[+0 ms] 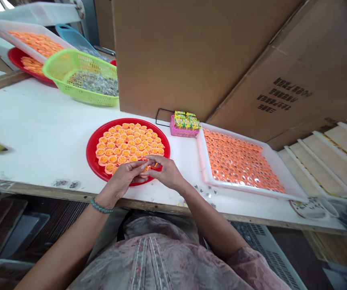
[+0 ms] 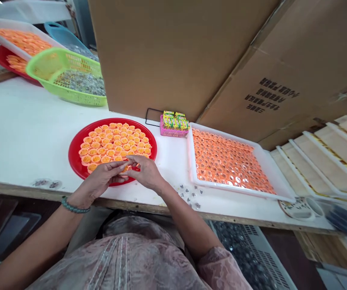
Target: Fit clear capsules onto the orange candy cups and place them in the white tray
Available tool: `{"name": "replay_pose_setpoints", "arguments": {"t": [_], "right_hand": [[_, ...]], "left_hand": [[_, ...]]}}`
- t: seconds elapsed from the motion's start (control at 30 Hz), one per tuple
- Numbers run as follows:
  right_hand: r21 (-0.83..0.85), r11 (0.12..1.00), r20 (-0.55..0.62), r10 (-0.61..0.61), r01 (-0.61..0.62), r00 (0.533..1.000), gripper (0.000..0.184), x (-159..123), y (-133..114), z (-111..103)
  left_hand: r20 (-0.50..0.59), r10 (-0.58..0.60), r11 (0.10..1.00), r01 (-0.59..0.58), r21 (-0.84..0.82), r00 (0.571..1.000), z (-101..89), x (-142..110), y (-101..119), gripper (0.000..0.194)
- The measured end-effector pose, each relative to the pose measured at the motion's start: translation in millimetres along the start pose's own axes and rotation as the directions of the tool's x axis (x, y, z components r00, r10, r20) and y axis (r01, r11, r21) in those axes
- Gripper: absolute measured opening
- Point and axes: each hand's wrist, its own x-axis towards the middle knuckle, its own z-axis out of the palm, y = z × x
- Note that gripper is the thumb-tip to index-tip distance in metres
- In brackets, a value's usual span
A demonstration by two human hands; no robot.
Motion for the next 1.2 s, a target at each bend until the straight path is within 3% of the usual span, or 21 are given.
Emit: {"name": "replay_pose_setpoints", "arguments": {"t": [0.1,0.2,0.33,0.4,0.47,0.53,0.63,0.73,0.93,1.0,1.1,1.2], "right_hand": [[-0.014,0.998,-0.126,0.057,-0.059,0.99,0.029,-25,11,-25],[-0.195,0.967,-0.238,0.118,-0.167,0.964,0.016,-61,26,-52],[-0.449,0.832,-0.202,0.26,-0.326,0.944,0.019,-110,38,-77],[-0.568,0.702,-0.192,0.395,-0.43,0.898,0.02,-132,39,-83],[-0.657,0.541,-0.226,0.522,-0.524,0.823,0.018,-151,40,-86],[-0.691,0.419,-0.27,0.606,-0.589,0.748,0.029,-165,43,-88],[-0.665,0.381,-0.293,0.659,-0.643,0.693,0.04,-175,51,-86],[-0.594,0.472,-0.284,0.635,-0.652,0.719,0.037,-168,59,-73],[-0.537,0.677,-0.204,0.474,-0.503,0.857,0.028,-136,56,-48],[-0.556,0.682,-0.221,0.431,-0.476,0.875,0.022,-121,56,-50],[-0.647,0.605,-0.259,0.398,-0.464,0.88,0.021,-93,62,-58],[-0.745,0.534,-0.166,0.432,-0.4,0.886,0.017,-69,74,-62]], "left_hand": [[-0.046,-0.057,0.997,0.055,-0.048,0.997,8.3,-7,-7,0.037],[-0.09,-0.058,0.994,0.049,-0.096,0.994,9.5,-11,-12,0.029],[-0.181,-0.007,0.99,-0.019,-0.142,0.984,6.5,-10,-7,0.028],[-0.245,0.027,0.991,-0.059,-0.121,0.969,5.0,-9,-3,0.03],[-0.308,0.055,0.993,-0.084,-0.081,0.95,3.7,-9,-2,0.033],[-0.354,0.073,0.994,-0.097,-0.052,0.933,2.8,-8,-3,0.029],[-0.377,0.083,0.993,-0.108,-0.046,0.923,4.3,-7,-8,0.021],[-0.362,0.061,0.994,-0.091,-0.065,0.93,9.9,-6,-12,0.02],[-0.343,0.044,0.992,-0.081,-0.097,0.938,18.9,-6,-13,0.03],[-0.335,0.036,0.99,-0.079,-0.115,0.941,19.6,-5,-13,0.029],[-0.357,0.015,0.987,-0.072,-0.145,0.934,20.2,-1,-12,0.021],[-0.376,0.005,0.982,-0.075,-0.173,0.927,20.4,1,-10,0.009]]}}
